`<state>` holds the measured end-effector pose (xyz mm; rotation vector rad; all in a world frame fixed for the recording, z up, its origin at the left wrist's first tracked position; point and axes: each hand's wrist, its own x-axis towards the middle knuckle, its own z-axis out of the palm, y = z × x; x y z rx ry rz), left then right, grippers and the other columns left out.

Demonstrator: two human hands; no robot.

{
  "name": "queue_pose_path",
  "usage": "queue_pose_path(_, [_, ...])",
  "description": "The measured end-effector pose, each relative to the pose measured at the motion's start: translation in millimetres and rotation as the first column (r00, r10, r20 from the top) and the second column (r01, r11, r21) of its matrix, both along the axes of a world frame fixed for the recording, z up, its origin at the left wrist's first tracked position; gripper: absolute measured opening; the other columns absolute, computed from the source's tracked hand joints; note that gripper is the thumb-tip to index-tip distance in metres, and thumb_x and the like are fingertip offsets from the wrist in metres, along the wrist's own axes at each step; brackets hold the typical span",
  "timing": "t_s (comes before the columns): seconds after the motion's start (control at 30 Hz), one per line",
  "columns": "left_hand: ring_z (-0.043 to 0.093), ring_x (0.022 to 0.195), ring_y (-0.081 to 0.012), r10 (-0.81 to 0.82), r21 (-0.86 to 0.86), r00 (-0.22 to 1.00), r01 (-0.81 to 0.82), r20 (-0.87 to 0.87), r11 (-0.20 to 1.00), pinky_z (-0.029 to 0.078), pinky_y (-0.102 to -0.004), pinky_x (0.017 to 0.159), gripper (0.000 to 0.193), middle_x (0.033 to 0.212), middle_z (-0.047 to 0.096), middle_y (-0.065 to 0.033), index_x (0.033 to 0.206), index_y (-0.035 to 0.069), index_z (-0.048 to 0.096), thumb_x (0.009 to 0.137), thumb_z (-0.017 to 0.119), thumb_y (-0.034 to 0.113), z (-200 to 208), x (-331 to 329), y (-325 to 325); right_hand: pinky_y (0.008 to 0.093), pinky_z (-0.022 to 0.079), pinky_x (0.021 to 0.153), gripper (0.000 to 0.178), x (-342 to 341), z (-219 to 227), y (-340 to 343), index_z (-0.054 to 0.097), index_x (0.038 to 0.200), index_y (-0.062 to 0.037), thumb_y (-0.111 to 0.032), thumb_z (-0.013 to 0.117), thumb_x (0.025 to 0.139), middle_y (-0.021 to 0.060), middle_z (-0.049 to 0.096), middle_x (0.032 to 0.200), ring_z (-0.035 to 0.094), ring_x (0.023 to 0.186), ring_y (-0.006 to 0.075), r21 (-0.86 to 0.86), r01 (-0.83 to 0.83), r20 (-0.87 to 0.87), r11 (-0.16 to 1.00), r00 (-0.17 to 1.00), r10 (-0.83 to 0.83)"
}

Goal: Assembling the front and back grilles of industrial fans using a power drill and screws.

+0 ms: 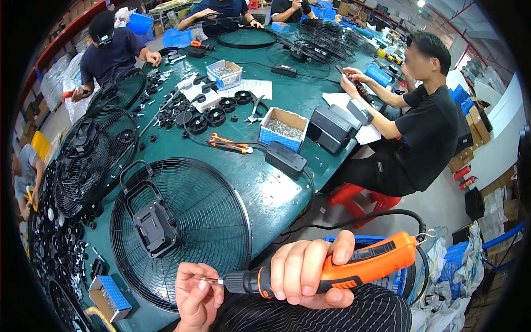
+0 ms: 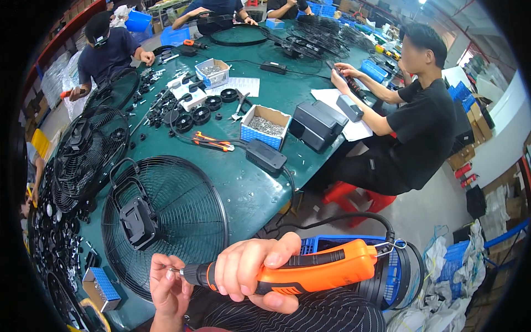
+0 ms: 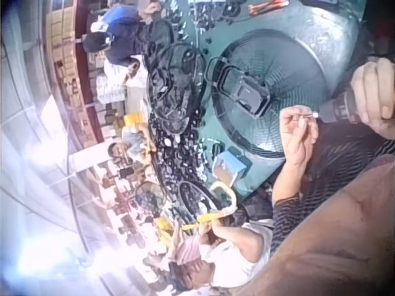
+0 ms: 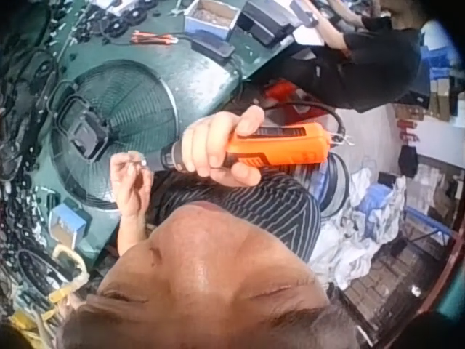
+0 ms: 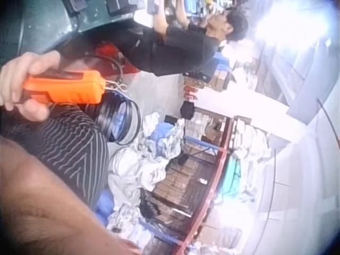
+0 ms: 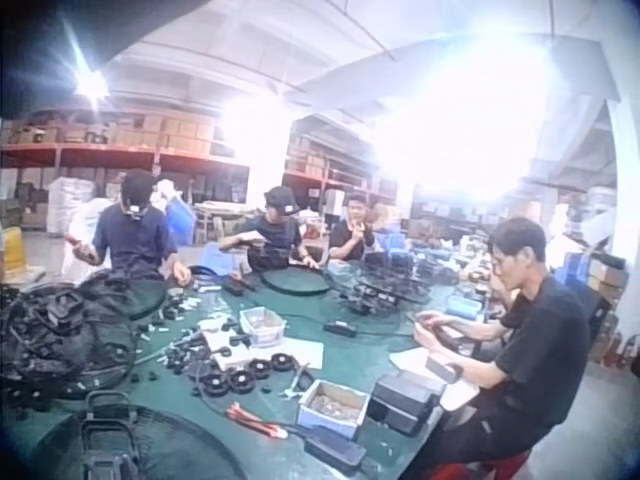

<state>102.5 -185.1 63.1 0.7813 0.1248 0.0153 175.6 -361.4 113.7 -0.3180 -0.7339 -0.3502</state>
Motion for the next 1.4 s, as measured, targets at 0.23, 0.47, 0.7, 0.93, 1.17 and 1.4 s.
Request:
queue_pose_path(0.23, [0.06,0.071,-0.0172,0.01,0.705,0.974,-0.172,0.228,0.688,0.051,-0.0262,0.062,0.014,0.097,0.061,-0.0162,0.099,-0.001,0.059,0.087,0.063,-0.006,11.3,19.4,-1.3,0.0346,0.054,0.051,0.044,9.7,2.6,-12.0,0.041,0.121,-0.0075,-0.013,0.062,0.082,0.01,0.06,0.075,0.062,0.054,0.0198,-0.058,0.083,-0.03,0.995,0.996,-0.085])
queue_pose_path(0.47, [0.056,0.11,-0.037,-0.372,0.945,0.869,-0.302,0.326,0.123,0.045,-0.0449,0.096,0.034,0.111,0.062,-0.0155,0.104,0.002,0.064,0.071,0.071,-0.004,32.1,67.9,13.1,0.0347,0.053,0.054,0.05,40.2,2.0,-19.8,0.039,0.128,-0.0007,-0.013,0.064,0.086,0.0096,0.055,0.078,0.059,0.058,0.0194,-0.277,0.173,0.118,0.945,0.982,-0.146])
queue_pose_path(0.7, [0.025,0.144,-0.0455,-0.642,0.971,0.757,-0.226,0.121,-0.084,0.026,-0.0539,0.117,0.04,0.143,0.045,-0.0221,0.11,0.002,0.065,0.072,0.056,-0.002,35.7,141.9,19.8,0.0321,0.045,0.059,0.057,94.0,8.5,-27.1,0.042,0.135,0.0034,-0.02,0.061,0.087,0.0068,0.051,0.084,0.053,0.06,0.0157,-0.58,0.178,0.209,0.795,0.976,-0.066])
queue_pose_path(0.93, [0.01,0.148,-0.0478,-0.759,0.934,0.594,-0.036,-0.265,-0.355,0.012,-0.0558,0.122,0.047,0.153,0.032,-0.029,0.122,0.001,0.063,0.076,0.054,0.002,22.1,227.0,12.6,0.0387,0.049,0.063,0.058,140.9,-11.5,-14.0,0.039,0.136,0.0029,-0.022,0.055,0.086,0.0093,0.055,0.086,0.055,0.065,0.0203,-0.787,0.127,-0.003,0.604,0.978,-0.209])
queue_pose_path(1.17, [0.017,0.149,-0.0431,-0.758,0.881,0.497,0.027,-0.422,-0.473,0.014,-0.0497,0.122,0.046,0.153,0.036,-0.0255,0.127,0.007,0.065,0.084,0.05,0.013,5.0,278.9,18.2,0.0401,0.051,0.067,0.055,184.5,-27.1,3.0,0.038,0.133,0.0053,-0.018,0.051,0.085,0.0105,0.055,0.087,0.057,0.067,0.0211,-0.875,0.084,-0.04,0.477,0.969,-0.243])
queue_pose_path(1.4, [0.02,0.148,-0.0421,-0.778,0.894,0.452,0.114,-0.435,-0.434,0.015,-0.05,0.122,0.043,0.15,0.042,-0.0217,0.126,0.007,0.065,0.088,0.047,0.017,-12.0,289.1,25.0,0.0396,0.051,0.067,0.05,193.6,-35.3,12.8,0.041,0.129,0.0057,-0.015,0.05,0.084,0.0106,0.055,0.086,0.057,0.067,0.0211,-0.857,-0.015,-0.093,0.515,0.987,-0.127])
